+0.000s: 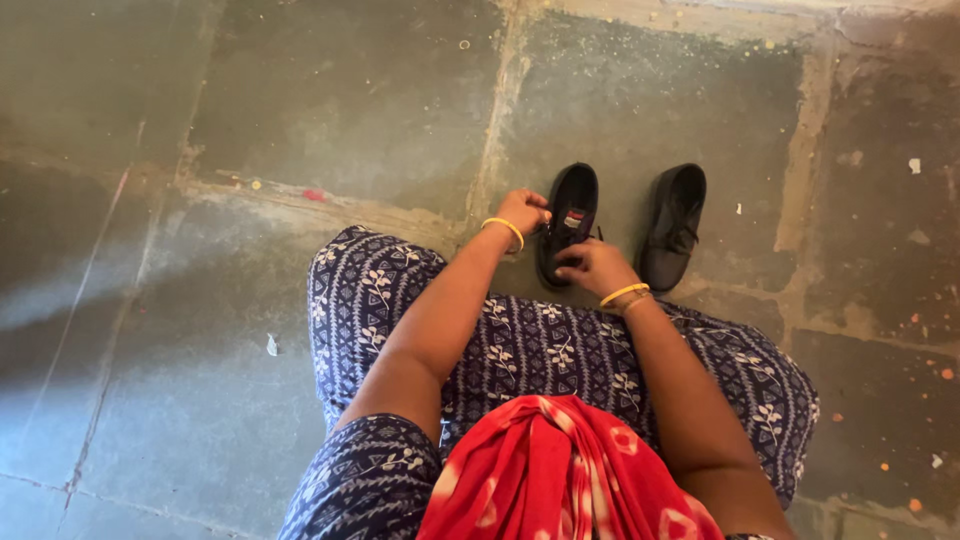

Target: The person sits on the floor and laces a pair of black shoes by threading the laces through the eyelets and tying them. The person handles both shoes sequentially, adjusting and tightening the laces.

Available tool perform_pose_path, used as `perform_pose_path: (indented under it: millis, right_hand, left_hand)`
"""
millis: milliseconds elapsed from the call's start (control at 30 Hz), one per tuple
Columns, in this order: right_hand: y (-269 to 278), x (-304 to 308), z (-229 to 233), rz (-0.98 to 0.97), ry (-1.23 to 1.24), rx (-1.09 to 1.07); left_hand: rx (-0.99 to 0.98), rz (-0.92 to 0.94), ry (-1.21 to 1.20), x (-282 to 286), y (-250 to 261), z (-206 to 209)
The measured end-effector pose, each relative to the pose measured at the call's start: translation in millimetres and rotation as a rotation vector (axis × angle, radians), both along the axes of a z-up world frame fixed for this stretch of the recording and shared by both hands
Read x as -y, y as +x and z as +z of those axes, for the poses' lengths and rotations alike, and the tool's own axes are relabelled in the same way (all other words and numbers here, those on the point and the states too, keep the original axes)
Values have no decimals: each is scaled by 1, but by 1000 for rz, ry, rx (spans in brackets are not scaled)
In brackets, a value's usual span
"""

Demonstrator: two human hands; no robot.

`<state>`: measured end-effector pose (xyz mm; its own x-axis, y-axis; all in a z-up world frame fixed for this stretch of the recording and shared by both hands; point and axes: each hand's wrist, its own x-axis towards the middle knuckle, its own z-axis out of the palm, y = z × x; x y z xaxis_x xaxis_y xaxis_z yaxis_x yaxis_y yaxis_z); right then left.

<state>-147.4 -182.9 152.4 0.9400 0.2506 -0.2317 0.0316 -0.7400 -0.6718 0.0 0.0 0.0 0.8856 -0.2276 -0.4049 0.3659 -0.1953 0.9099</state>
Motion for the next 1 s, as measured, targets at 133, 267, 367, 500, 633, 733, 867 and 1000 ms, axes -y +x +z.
perform_pose_path:
  millis: [133, 267, 367, 500, 633, 733, 867, 1000]
  right_hand:
    - [3, 2, -8, -37, 252, -99]
    - [11, 28, 5, -199, 538, -224]
    - [15, 48, 22, -389, 930, -344]
    - [18, 67, 45, -603, 1230, -322]
    - [11, 95, 60, -608, 1303, -75]
    - [6, 120, 62, -679, 1206, 86]
    - [2, 136, 58, -556, 458, 217]
    - [-3, 113, 57, -410, -168, 237]
  left_hand:
    - [48, 22, -8, 1, 0, -3]
    - [-6, 31, -64, 0, -1, 1]
    - [25, 11, -21, 0, -2, 5]
    - [62, 0, 31, -2, -3, 7]
    - [28, -1, 0, -1, -1, 3]
    - [29, -3, -3, -1, -2, 3]
    - [96, 5, -37, 4, -9, 25]
    - [583, -36, 225, 0, -31, 74]
